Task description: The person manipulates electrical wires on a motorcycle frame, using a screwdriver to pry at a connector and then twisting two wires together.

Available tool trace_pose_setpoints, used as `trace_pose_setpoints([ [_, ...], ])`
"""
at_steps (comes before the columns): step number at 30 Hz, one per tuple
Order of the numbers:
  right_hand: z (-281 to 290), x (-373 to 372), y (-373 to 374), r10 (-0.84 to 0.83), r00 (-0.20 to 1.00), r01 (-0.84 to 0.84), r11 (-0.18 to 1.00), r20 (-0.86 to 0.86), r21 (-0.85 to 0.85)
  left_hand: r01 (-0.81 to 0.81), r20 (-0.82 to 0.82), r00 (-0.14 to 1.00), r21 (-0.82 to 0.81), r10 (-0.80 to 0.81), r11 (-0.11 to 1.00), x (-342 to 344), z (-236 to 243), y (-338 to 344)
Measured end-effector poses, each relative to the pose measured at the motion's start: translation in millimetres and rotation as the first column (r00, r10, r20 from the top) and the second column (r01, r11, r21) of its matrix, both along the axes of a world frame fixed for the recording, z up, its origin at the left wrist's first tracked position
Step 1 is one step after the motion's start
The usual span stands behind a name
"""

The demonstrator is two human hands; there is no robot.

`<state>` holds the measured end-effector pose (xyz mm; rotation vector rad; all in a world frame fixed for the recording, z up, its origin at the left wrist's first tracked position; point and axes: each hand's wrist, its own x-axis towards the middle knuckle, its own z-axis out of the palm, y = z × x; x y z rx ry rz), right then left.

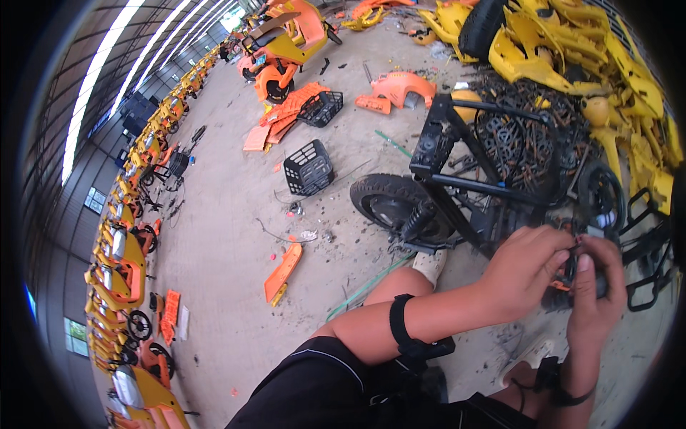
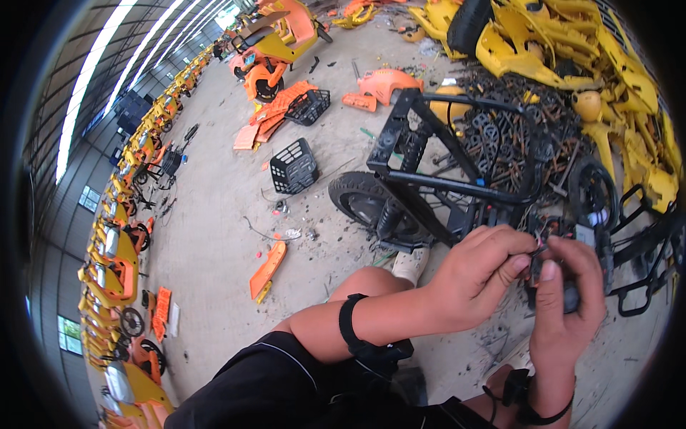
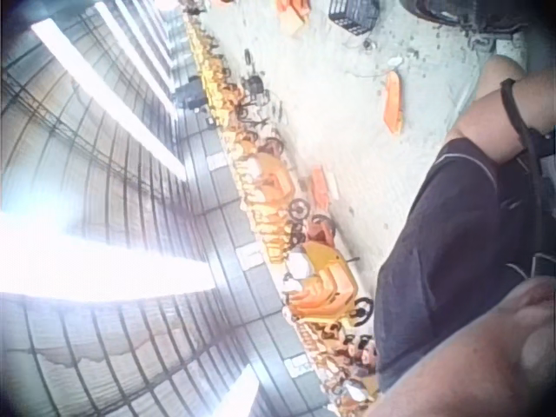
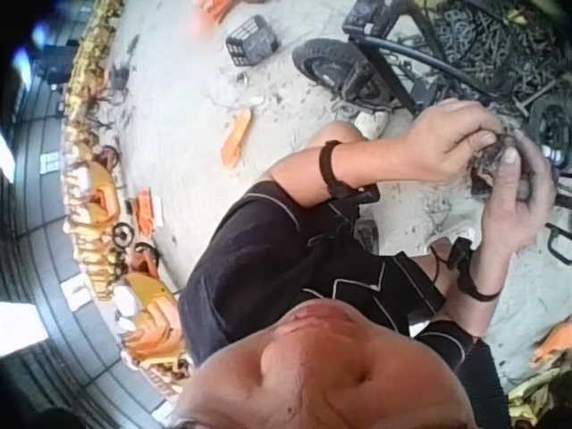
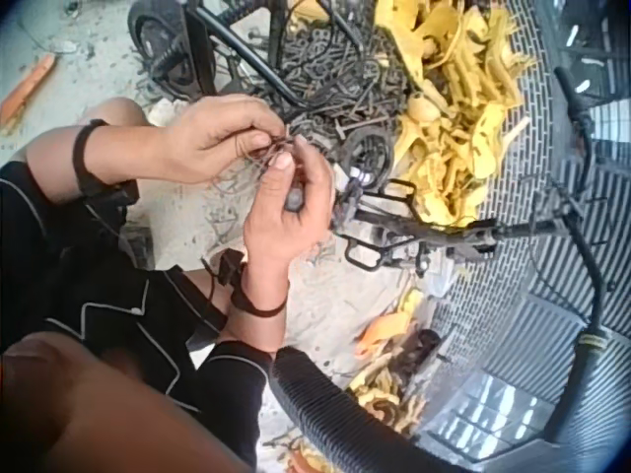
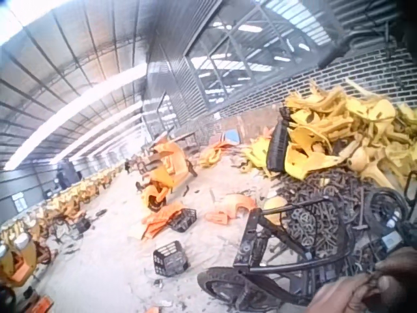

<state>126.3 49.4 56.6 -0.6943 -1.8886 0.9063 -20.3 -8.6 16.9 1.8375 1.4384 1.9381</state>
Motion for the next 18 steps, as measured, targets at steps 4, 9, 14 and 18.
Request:
trace_pose_setpoints([
  [4,2.2,0.8,2.6,0.009,0.999,-0.016,0.987,0.045,0.160,-0.026,-0.074,0.997,-0.106,0.018,0.994,-1.7,-2.5,-0.1],
  [9,-1.6,5.0,5.6,0.003,0.999,-0.007,0.996,0.035,0.092,-0.029,-0.126,0.992,-0.110,0.015,0.994,0.7,-6.7,1.9],
  [14,-5.2,8.9,6.6,-0.003,0.999,0.002,0.999,0.047,0.032,-0.041,-0.181,0.983,-0.125,0.018,0.991,2.4,-5.4,-0.8],
  [18,-5.6,13.8,10.1,0.002,0.998,-0.005,0.999,0.061,0.049,-0.080,-0.240,0.969,-0.105,0.053,0.991,3.0,-1.7,-0.3],
])
